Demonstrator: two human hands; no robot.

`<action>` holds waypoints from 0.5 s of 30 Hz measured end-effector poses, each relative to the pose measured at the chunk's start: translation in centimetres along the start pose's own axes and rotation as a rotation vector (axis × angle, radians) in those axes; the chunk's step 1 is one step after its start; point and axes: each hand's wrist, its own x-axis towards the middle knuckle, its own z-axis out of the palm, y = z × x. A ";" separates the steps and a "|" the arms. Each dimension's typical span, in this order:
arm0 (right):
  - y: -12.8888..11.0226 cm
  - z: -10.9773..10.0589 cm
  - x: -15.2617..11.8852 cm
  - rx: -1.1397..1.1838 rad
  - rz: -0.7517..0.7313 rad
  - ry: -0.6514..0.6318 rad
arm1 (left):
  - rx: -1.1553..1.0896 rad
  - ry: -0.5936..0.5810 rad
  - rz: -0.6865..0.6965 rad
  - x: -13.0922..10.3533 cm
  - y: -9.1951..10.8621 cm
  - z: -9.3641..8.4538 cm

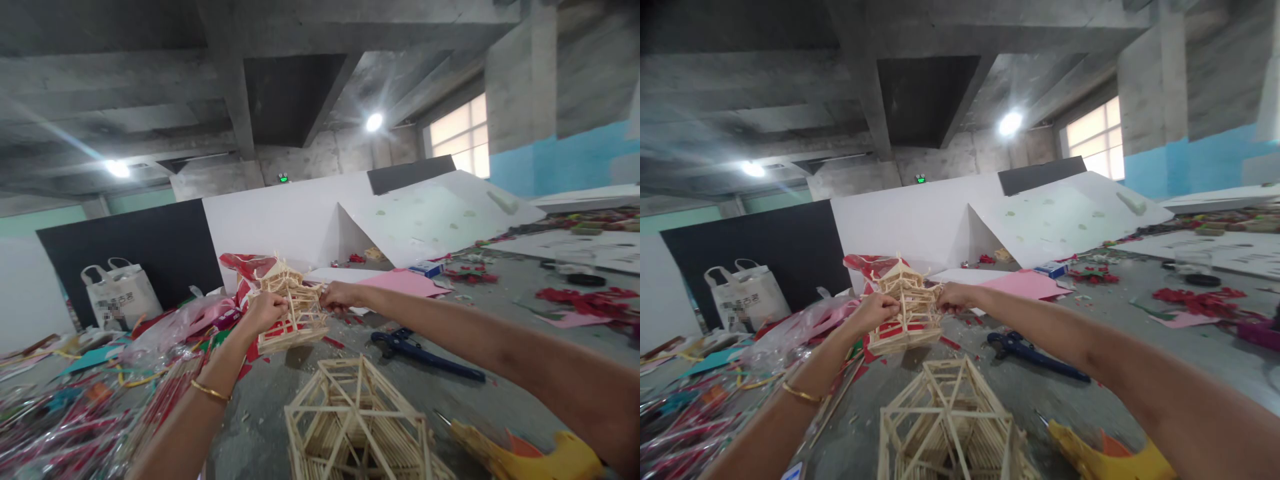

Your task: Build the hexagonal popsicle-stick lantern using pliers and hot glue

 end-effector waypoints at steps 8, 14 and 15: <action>-0.5 0.0 -0.2 0.025 0.005 -0.014 | 0.007 0.034 -0.011 0.6 -0.8 0.0; -1.1 0.1 -0.6 0.018 0.020 -0.019 | 0.009 0.058 -0.015 0.8 -1.1 -0.1; -1.2 0.1 -0.7 0.017 0.021 -0.018 | 0.009 0.060 -0.017 0.8 -1.1 -0.1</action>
